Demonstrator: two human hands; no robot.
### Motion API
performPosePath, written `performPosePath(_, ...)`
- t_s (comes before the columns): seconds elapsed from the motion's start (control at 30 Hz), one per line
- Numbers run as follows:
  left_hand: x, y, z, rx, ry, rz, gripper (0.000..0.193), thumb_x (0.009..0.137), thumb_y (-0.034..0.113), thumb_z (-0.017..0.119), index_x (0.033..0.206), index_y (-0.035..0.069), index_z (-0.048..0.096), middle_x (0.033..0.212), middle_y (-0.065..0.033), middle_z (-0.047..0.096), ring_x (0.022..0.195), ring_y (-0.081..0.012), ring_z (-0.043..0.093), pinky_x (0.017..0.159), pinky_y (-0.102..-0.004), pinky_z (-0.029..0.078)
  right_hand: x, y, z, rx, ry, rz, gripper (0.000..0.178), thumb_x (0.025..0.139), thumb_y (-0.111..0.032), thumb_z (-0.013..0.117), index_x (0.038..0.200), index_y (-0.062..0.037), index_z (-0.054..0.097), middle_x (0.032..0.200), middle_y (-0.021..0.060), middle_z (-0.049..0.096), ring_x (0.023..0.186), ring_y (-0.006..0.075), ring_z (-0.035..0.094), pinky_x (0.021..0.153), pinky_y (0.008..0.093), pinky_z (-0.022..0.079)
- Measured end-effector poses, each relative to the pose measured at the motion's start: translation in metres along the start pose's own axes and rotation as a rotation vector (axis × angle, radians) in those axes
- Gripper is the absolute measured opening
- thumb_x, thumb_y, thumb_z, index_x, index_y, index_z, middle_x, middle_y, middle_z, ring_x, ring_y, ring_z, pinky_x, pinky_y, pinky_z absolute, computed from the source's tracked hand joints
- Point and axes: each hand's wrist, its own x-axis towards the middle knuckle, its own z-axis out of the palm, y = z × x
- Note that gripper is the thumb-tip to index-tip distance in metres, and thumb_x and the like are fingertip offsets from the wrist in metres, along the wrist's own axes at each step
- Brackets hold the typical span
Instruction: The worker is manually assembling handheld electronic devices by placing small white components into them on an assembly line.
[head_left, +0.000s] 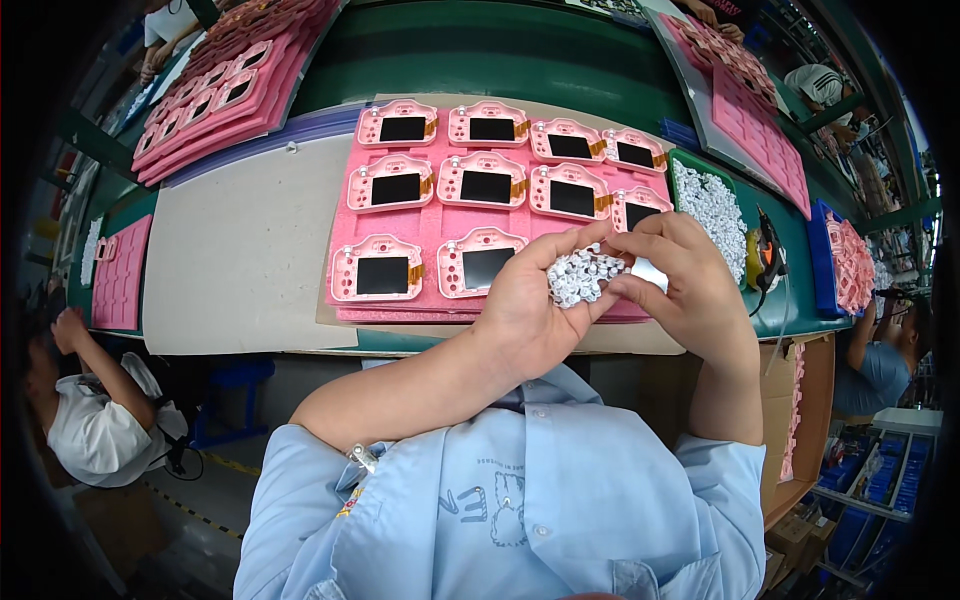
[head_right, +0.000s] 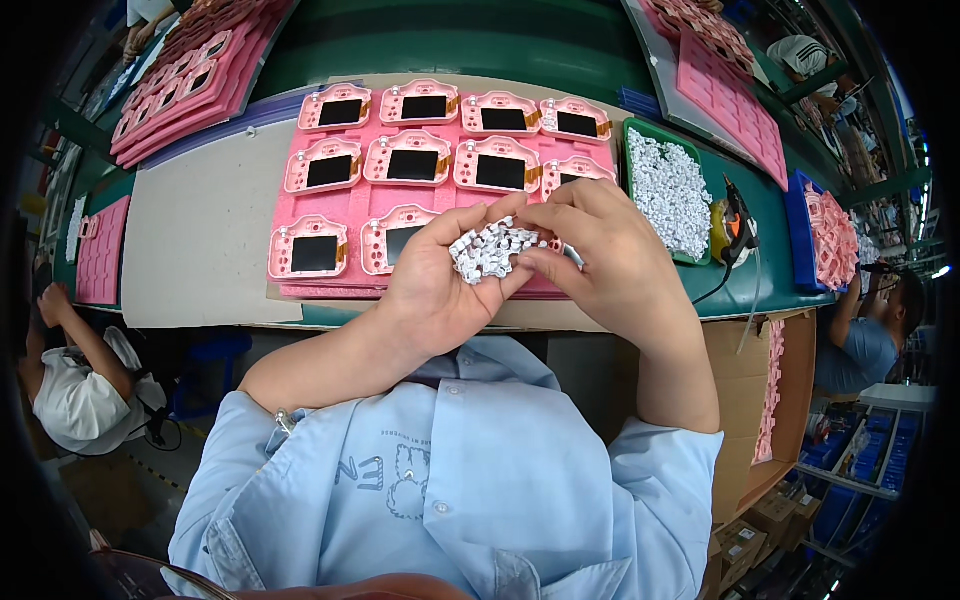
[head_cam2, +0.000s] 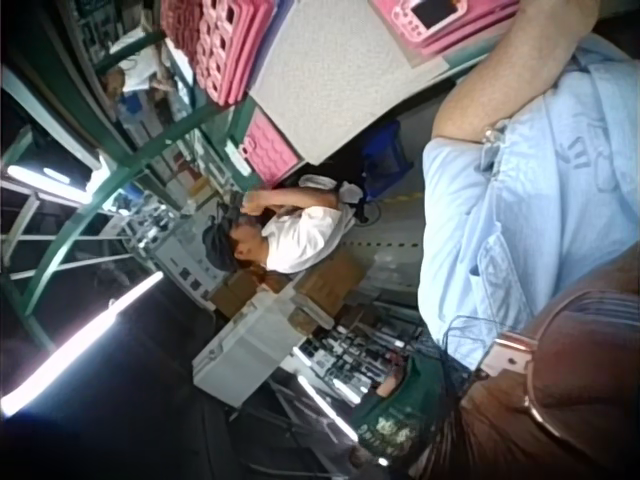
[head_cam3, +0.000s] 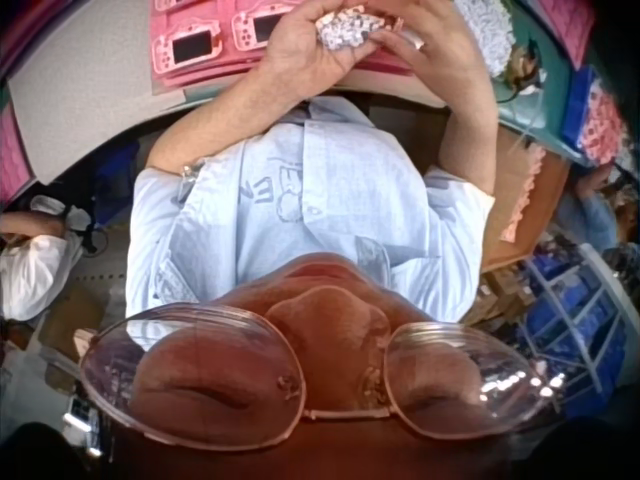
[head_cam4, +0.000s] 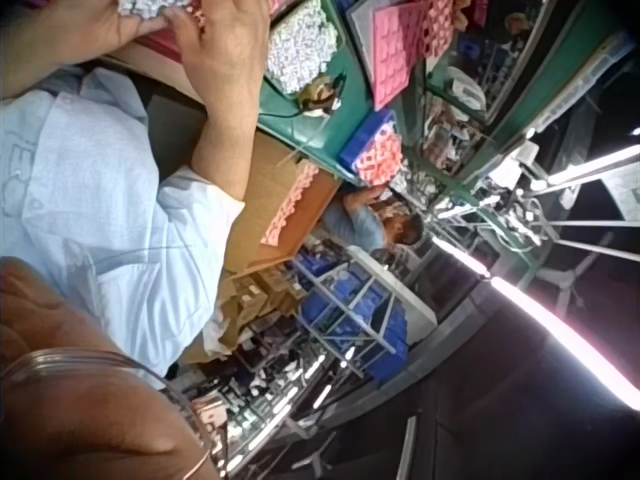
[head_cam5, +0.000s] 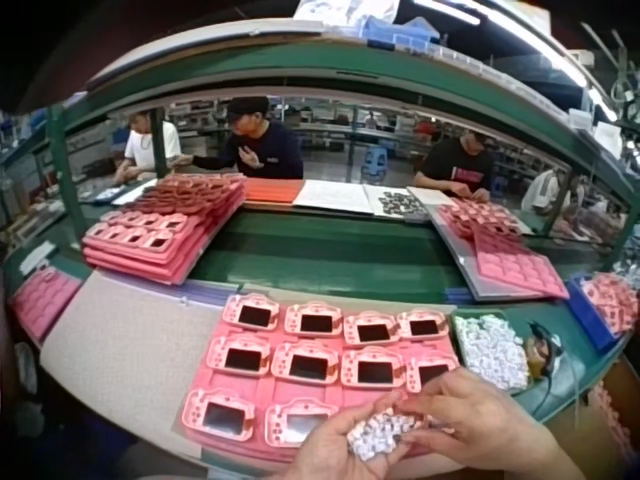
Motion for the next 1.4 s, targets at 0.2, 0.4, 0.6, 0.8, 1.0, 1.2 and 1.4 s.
performPosePath(0.2, 0.003, -0.002, -0.004, -0.014, 0.016, -0.005, 0.033, 0.093, 0.014, 0.042, 0.117, -0.006, 0.053, 0.110, -0.0160, 0.059, 0.099, -0.0244, 0.060, 0.089, -0.0358, 0.052, 0.000, 0.010, 0.003, -0.041, 0.016, -0.039, 0.016, 0.073, -0.004, 0.070, 0.089, -0.0017, 0.069, 0.076, 0.0060, 0.057, 0.070, 0.0200, 0.053, 0.062, 0.0298, 0.044)
performPosePath(0.4, 0.002, 0.001, 0.000, -0.009, 0.081, -0.012, 0.034, 0.093, 0.014, 0.042, 0.118, -0.007, 0.052, 0.110, -0.0178, 0.060, 0.103, -0.0285, 0.060, 0.092, -0.0375, 0.051, 0.001, 0.008, -0.006, 0.228, 0.096, 0.315, 0.015, 0.080, -0.002, 0.065, 0.094, 0.0006, 0.069, 0.081, 0.0081, 0.064, 0.067, 0.0174, 0.054, 0.060, 0.0260, 0.043)
performPosePath(0.6, 0.000, -0.001, -0.003, 0.003, 0.031, -0.025, 0.033, 0.094, 0.015, 0.042, 0.116, -0.006, 0.053, 0.109, -0.0182, 0.061, 0.105, -0.0309, 0.060, 0.092, -0.0376, 0.051, 0.012, 0.049, 0.001, -0.043, 0.287, 0.318, 0.014, 0.083, -0.005, 0.063, 0.094, 0.0026, 0.069, 0.081, 0.0096, 0.066, 0.059, 0.0172, 0.054, 0.055, 0.0259, 0.043)
performPosePath(0.8, -0.003, 0.001, -0.005, 0.025, 0.031, -0.022, 0.028, 0.093, 0.014, 0.046, 0.113, -0.003, 0.055, 0.104, -0.0136, 0.060, 0.102, -0.0244, 0.060, 0.087, -0.0314, 0.051, 0.011, 0.060, 0.020, -0.184, 0.138, 0.377, 0.015, 0.081, -0.009, 0.064, 0.089, 0.0026, 0.069, 0.080, 0.0109, 0.068, 0.063, 0.0231, 0.059, 0.059, 0.0306, 0.047)
performPosePath(1.0, -0.004, 0.002, -0.006, 0.014, 0.044, -0.019, 0.027, 0.093, 0.014, 0.046, 0.113, -0.002, 0.055, 0.103, -0.0137, 0.060, 0.101, -0.0247, 0.060, 0.086, -0.0311, 0.051, 0.010, 0.061, 0.028, -0.208, 0.154, 0.337, 0.015, 0.081, -0.010, 0.065, 0.088, 0.0024, 0.069, 0.081, 0.0109, 0.068, 0.066, 0.0235, 0.061, 0.061, 0.0315, 0.049)
performPosePath(1.2, -0.005, 0.003, -0.007, 0.011, 0.048, -0.020, 0.026, 0.093, 0.015, 0.046, 0.111, -0.002, 0.056, 0.102, -0.0138, 0.061, 0.101, -0.0244, 0.060, 0.085, -0.0308, 0.051, 0.014, 0.059, 0.038, -0.273, 0.157, 0.250, 0.015, 0.080, -0.010, 0.065, 0.087, 0.0023, 0.069, 0.081, 0.0112, 0.068, 0.065, 0.0241, 0.061, 0.061, 0.0317, 0.049)
performPosePath(1.4, -0.008, 0.005, -0.011, 0.007, 0.043, -0.012, 0.026, 0.093, 0.015, 0.046, 0.111, -0.002, 0.056, 0.101, -0.0137, 0.061, 0.100, -0.0242, 0.060, 0.085, -0.0306, 0.051, 0.012, 0.054, 0.037, -0.147, 0.201, 0.386, 0.014, 0.080, -0.009, 0.065, 0.086, 0.0027, 0.069, 0.081, 0.0116, 0.069, 0.067, 0.0253, 0.061, 0.063, 0.0321, 0.049)
